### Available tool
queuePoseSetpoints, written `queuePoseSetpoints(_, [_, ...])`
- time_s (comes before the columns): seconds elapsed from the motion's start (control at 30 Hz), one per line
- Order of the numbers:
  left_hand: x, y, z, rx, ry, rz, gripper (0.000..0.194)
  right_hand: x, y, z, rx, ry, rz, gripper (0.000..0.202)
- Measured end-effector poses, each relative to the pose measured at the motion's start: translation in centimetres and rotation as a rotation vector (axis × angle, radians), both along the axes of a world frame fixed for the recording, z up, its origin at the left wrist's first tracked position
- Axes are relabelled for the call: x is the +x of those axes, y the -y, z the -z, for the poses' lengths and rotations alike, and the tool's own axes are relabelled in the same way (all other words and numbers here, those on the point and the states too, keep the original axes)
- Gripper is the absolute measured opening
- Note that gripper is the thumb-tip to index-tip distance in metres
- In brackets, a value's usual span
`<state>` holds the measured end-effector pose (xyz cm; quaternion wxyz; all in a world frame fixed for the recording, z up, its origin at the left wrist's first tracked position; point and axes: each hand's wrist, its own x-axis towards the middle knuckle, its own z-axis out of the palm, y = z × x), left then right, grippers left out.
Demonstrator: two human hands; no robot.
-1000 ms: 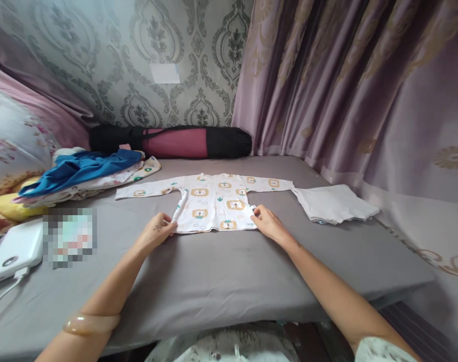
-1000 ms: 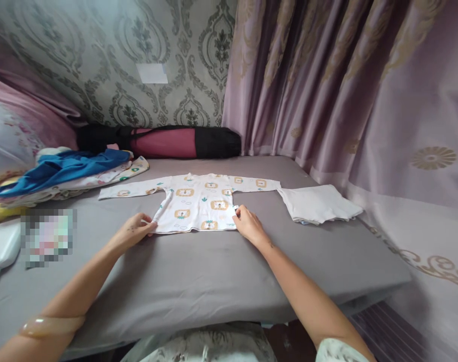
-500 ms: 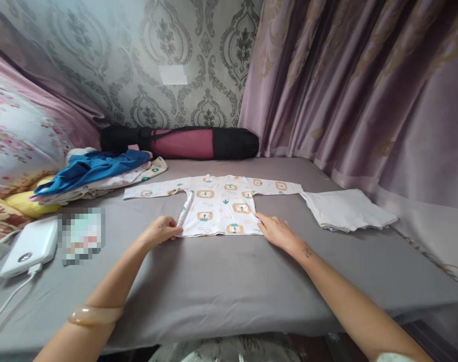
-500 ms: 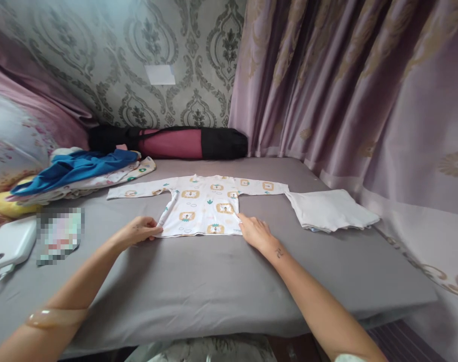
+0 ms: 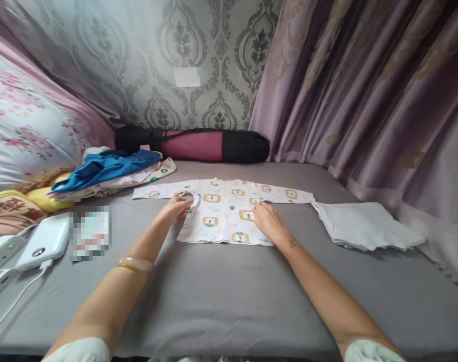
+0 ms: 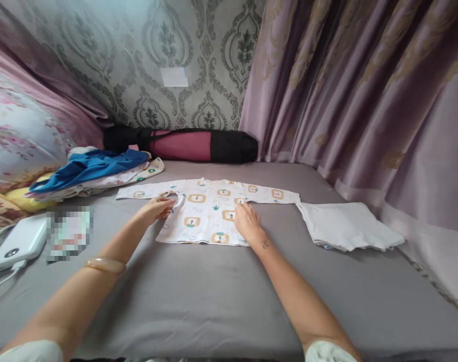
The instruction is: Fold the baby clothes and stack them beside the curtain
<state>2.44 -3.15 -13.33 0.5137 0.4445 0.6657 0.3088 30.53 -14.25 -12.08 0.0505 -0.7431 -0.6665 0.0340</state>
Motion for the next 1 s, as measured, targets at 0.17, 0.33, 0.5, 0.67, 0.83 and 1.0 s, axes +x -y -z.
queuePoseSetpoints(0.17, [2.2,-2.0,0.5,0.088,-0.034,-0.085,0.039,-1.6,-2.7,3.0,0.021,-0.119,-0.129,0.047])
queuePoseSetpoints(0.33, [2.0,-2.7,1.6,0.160,-0.146,-0.039,0.048,-2.1,-3.5,4.6,-0.018,-0.148,-0.135,0.061])
queuePoseSetpoints(0.5, [0.8,-2.9,3.0,0.384,-0.554,0.107,0.045,-2.1,-3.3,5.1,-0.006,-0.105,-0.138,0.061])
queuePoseSetpoints(0.67, [1.4,-2.2,2.8,0.495,-0.910,0.301,0.046,-2.2,-3.3,4.9,-0.034,-0.101,-0.134,0.062])
queuePoseSetpoints(0.83, [3.9,-1.3,1.4,0.678,-1.164,0.446,0.036,-1.6,-4.1,3.5,-0.108,-0.205,-0.153,0.062])
queuePoseSetpoints(1.0, [7.1,-1.3,3.3,0.855,-0.968,0.811,0.035,-0.4,-6.9,3.2,-0.029,-0.154,-0.098,0.061])
